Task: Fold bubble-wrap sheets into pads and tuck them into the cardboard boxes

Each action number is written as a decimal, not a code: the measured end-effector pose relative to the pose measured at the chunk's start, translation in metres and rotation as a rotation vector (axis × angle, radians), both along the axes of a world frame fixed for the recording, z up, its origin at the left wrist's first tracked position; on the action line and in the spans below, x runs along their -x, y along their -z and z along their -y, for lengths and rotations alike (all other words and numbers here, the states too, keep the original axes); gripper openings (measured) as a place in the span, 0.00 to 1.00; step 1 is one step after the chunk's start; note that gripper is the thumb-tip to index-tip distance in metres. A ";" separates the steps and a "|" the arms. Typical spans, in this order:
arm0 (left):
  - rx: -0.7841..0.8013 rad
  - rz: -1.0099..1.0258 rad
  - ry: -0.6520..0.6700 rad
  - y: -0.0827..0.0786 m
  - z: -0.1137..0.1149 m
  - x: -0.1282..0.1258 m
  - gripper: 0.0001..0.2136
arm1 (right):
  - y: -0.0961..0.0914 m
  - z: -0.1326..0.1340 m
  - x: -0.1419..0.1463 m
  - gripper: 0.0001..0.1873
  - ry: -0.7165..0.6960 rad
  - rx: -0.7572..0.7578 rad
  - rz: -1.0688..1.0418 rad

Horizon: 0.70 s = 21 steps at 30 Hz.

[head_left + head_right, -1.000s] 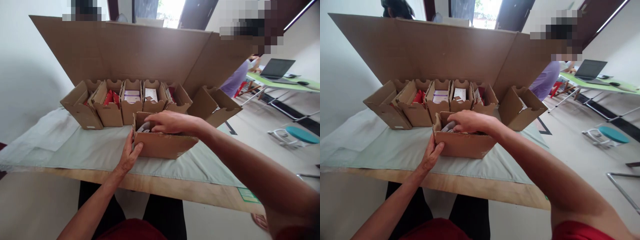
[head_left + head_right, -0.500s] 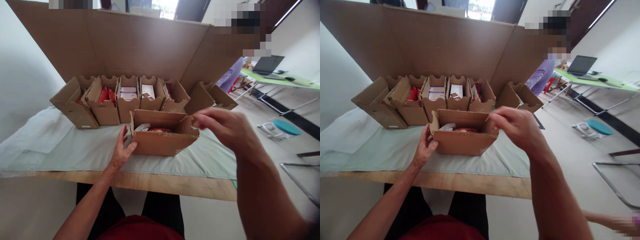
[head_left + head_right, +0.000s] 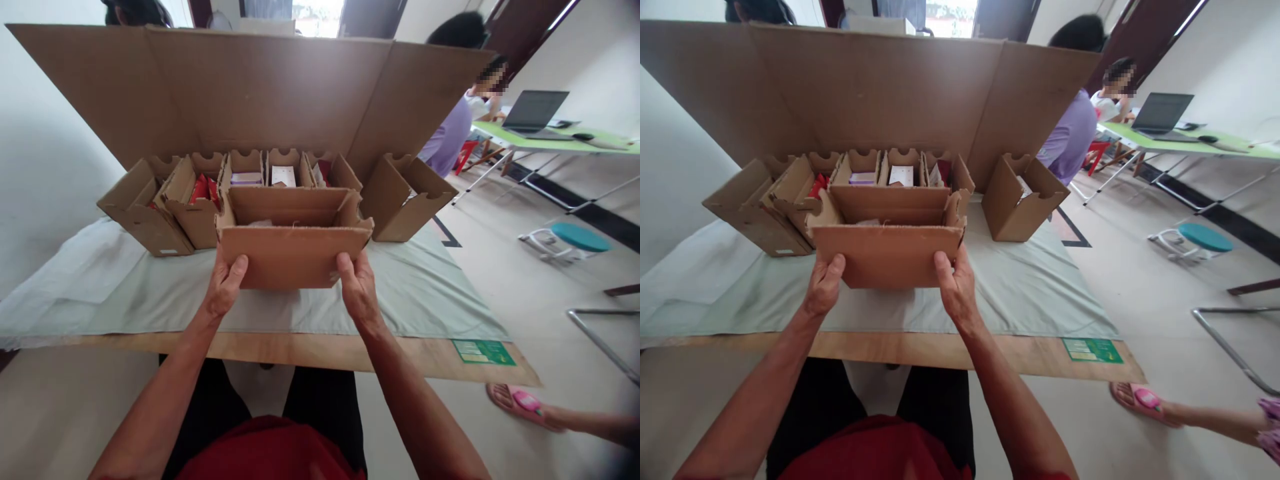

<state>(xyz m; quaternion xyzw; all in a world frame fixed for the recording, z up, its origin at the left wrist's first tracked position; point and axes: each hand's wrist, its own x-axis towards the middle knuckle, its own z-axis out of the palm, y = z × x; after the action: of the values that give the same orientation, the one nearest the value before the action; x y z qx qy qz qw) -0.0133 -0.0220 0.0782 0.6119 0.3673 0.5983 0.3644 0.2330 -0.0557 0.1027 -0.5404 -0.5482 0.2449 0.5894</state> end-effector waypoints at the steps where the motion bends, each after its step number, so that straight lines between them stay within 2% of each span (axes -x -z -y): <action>1: -0.031 0.017 -0.010 -0.006 -0.002 -0.001 0.32 | -0.008 0.000 -0.002 0.30 -0.003 -0.024 0.004; 4: -0.056 0.040 0.024 -0.014 -0.001 -0.015 0.33 | -0.020 0.008 -0.015 0.28 0.066 -0.046 0.029; 7: -0.009 0.001 0.117 -0.010 0.010 -0.022 0.32 | -0.023 0.023 -0.024 0.25 0.162 -0.024 0.072; 9: -0.003 -0.006 0.105 -0.008 0.017 -0.014 0.31 | -0.026 0.028 -0.017 0.25 0.123 -0.017 0.081; 13: -0.070 0.015 -0.063 -0.018 0.016 0.012 0.31 | -0.034 0.015 0.007 0.28 -0.066 -0.072 0.056; 15: -0.071 0.004 -0.084 -0.022 0.019 0.012 0.33 | -0.030 0.009 0.005 0.28 -0.071 -0.080 0.042; 18: 0.011 -0.063 -0.029 -0.013 0.038 -0.015 0.35 | -0.008 0.006 -0.025 0.26 -0.004 -0.052 0.008; 21: 0.050 -0.137 0.070 0.011 0.070 -0.060 0.40 | 0.015 0.000 -0.072 0.23 0.095 -0.057 -0.049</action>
<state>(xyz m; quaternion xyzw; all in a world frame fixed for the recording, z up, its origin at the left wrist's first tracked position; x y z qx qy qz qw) 0.0466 -0.0916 0.0673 0.6544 0.3847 0.5326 0.3743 0.3051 -0.0553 0.0878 -0.5425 -0.5143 0.2140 0.6288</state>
